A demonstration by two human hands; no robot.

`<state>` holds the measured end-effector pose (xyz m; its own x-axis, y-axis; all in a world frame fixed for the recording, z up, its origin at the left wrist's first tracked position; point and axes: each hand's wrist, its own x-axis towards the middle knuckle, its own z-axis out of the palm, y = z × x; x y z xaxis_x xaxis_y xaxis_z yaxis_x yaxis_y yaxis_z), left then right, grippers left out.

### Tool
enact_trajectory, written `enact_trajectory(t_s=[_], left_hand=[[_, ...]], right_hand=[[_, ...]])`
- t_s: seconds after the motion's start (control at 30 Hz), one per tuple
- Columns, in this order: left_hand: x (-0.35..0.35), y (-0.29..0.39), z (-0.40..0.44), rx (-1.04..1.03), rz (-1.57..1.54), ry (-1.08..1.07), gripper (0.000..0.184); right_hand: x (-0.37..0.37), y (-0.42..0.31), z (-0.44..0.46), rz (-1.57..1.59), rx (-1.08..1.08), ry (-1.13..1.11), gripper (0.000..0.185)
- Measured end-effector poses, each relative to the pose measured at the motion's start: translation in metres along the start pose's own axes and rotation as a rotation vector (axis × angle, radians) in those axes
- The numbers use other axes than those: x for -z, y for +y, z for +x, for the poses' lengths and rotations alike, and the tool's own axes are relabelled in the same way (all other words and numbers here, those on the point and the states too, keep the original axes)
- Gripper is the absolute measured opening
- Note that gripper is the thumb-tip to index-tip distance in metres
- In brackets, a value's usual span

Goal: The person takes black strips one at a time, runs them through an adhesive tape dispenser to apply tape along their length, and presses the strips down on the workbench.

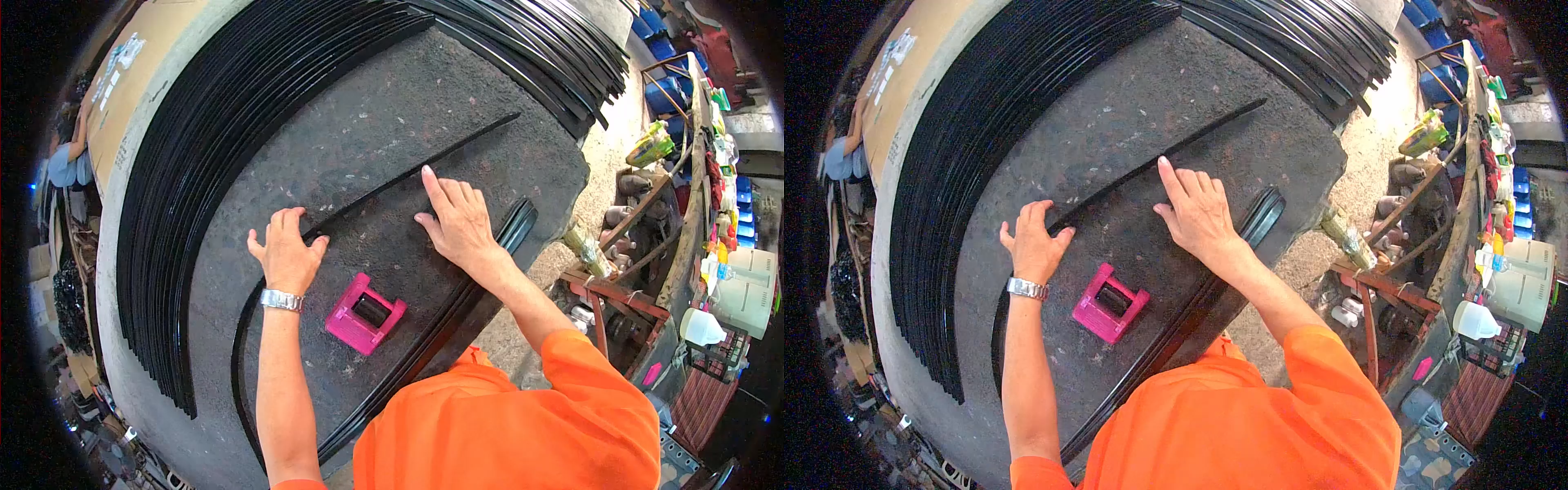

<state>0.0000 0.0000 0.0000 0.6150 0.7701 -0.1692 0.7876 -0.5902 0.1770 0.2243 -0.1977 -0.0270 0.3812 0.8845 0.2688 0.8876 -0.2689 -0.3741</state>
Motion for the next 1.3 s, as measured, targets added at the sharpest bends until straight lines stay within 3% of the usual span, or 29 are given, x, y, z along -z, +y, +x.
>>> enact_trajectory(t_s=[0.63,0.97,1.3], left_hand=[[-0.012,-0.002,-0.006,0.048,-0.091,0.034,0.061],[-0.009,0.000,-0.006,0.029,-0.093,0.040,0.059],[-0.022,-0.002,-0.006,-0.193,-0.089,0.224,0.027]], right_hand=[[-0.008,-0.014,0.017,-0.113,0.138,-0.008,0.075],[0.014,0.017,0.015,-0.190,0.009,0.028,0.074],[0.028,0.022,-0.019,-0.207,-0.045,-0.078,0.066]])
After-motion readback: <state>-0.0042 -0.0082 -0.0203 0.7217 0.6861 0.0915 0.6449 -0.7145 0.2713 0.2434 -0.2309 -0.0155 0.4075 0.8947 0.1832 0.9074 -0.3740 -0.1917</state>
